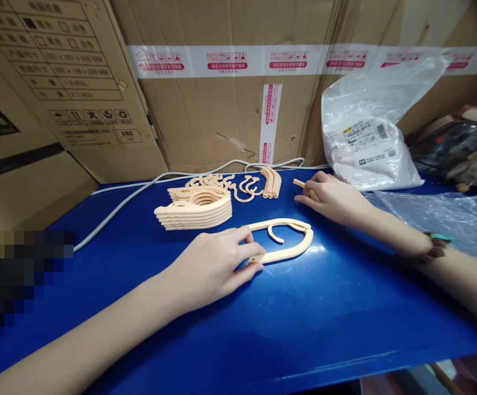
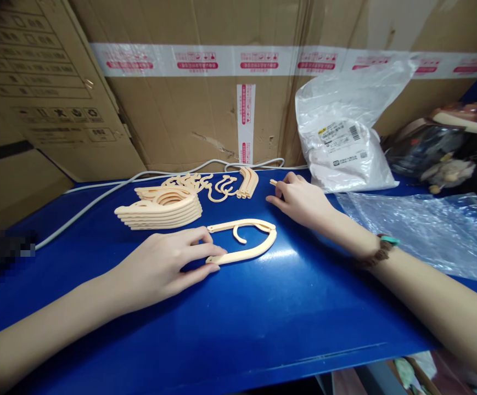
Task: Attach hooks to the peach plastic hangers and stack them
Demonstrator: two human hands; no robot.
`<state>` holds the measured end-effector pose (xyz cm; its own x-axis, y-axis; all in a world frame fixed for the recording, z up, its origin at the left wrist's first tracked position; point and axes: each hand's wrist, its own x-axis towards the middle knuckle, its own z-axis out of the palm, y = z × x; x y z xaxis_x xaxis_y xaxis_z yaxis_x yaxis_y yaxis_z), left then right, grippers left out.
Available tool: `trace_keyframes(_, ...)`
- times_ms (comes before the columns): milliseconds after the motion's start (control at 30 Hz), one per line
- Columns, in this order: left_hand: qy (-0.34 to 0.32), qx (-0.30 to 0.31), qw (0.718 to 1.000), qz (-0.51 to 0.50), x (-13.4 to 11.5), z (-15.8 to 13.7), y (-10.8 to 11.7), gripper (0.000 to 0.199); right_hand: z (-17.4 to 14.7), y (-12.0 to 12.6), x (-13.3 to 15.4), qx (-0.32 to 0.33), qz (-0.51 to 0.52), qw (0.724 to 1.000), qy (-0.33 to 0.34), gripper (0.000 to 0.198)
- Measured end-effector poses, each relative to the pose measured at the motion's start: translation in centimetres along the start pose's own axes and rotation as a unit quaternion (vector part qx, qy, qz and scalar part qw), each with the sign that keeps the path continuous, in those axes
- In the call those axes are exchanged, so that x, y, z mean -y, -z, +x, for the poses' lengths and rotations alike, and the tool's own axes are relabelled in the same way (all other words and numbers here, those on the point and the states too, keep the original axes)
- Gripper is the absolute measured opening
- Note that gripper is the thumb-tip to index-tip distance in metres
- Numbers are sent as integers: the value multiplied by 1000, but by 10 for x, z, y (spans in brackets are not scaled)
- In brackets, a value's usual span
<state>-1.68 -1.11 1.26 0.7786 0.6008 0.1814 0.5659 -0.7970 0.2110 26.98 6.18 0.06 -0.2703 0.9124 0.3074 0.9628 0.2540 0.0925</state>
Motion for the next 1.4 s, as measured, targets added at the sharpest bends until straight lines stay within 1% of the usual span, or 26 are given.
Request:
trace_keyframes(133, -10, 2, 1000, 4, 0, 0, 0, 21, -1, -3, -3, -5, -23, 1000, -11, 40)
trace_keyframes(233, -10, 5, 1000, 11, 0, 0, -1, 21, -1, -3, -2, -5, -16, 1000, -15, 40)
trace_keyframes(367, -8, 7, 1000, 20, 0, -1, -1, 21, 1, 1, 1, 15, 44, 999, -4, 44)
trace_keyframes(467, -9, 12, 1000, 23, -1, 0, -1, 21, 3, 0, 2, 32, 71, 997, 1, 50)
trace_keyframes(567, -13, 10, 1000, 22, -1, 0, 0, 21, 6, -4, 3, 25, 106, 994, -8, 53)
trace_keyframes(633, -13, 6, 1000, 20, -1, 0, -1, 21, 7, -6, 4, 20, 189, 982, -15, 55)
trace_keyframes(700, -11, 6, 1000, 19, -1, -1, -1, 21, 7, -7, 5, 11, 303, 953, -18, 55)
trace_keyframes(767, -8, 9, 1000, 19, -1, -2, -2, 21, 7, -6, 7, -14, 376, 926, -21, 52)
trace_keyframes(800, -6, 12, 1000, 19, -1, -2, -2, 21, 6, -5, 8, -30, 378, 925, -24, 49)
trace_keyframes(867, -4, 15, 1000, 19, 0, -1, -2, 21, 5, -2, 9, -45, 328, 943, -29, 40)
trace_keyframes(933, -1, 15, 1000, 20, -1, -1, -2, 21, 3, 1, 9, -39, 259, 965, -25, 34)
trace_keyframes(1000, 0, 15, 1000, 20, -1, 0, -1, 21, 3, 3, 8, -23, 222, 975, -10, 35)
trace_keyframes(1100, 0, 18, 1000, 20, -1, 0, 0, 21, 3, 2, 9, -2, 225, 974, 22, 38)
trace_keyframes(1267, -2, 19, 1000, 23, -1, 0, 0, 21, 3, -2, 11, 27, 250, 965, 71, 52)
trace_keyframes(1400, 0, 20, 1000, 23, -1, 0, -1, 22, 4, -6, 10, 26, 277, 956, 98, 51)
